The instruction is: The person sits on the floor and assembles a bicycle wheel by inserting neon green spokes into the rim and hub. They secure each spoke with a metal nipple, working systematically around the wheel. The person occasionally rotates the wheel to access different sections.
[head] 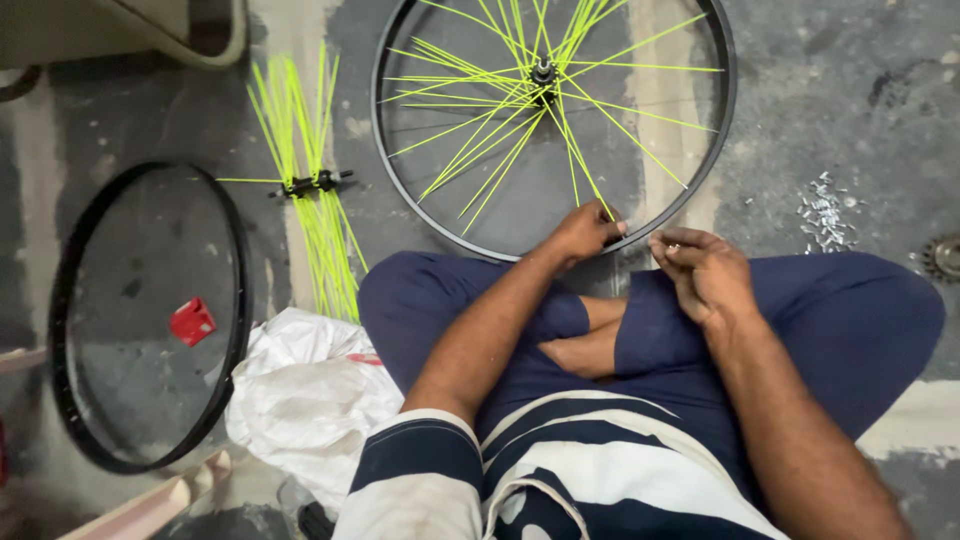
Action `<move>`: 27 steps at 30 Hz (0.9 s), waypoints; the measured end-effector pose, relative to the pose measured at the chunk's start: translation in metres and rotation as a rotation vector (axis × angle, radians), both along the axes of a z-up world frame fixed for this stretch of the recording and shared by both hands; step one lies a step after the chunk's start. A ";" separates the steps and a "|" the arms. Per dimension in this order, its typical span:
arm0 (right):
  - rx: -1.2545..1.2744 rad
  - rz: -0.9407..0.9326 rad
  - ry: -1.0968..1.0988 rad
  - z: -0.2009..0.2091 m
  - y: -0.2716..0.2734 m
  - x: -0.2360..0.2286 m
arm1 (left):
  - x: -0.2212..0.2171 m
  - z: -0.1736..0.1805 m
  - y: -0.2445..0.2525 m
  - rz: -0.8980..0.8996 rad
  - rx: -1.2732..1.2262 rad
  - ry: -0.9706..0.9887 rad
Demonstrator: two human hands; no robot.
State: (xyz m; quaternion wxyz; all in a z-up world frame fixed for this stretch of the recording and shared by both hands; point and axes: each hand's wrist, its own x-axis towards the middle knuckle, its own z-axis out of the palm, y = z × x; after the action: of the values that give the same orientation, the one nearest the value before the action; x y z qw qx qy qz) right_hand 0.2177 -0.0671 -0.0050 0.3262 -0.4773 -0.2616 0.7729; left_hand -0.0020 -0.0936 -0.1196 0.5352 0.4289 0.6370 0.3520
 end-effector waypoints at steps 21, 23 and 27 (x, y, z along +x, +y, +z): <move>0.309 -0.087 -0.492 0.031 0.024 -0.032 | 0.051 0.062 0.045 0.307 0.134 0.131; 0.323 -0.134 -0.523 0.033 0.023 -0.036 | 0.051 0.061 0.047 0.288 0.107 0.170; 0.263 -0.102 -0.578 0.027 0.027 -0.031 | 0.051 0.053 0.048 0.294 0.137 0.167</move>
State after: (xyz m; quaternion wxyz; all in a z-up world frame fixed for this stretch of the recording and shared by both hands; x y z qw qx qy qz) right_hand 0.1865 -0.0404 0.0223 0.3356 -0.6434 -0.4169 0.5473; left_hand 0.0492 -0.0455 -0.0662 0.3930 0.3943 0.7096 0.4320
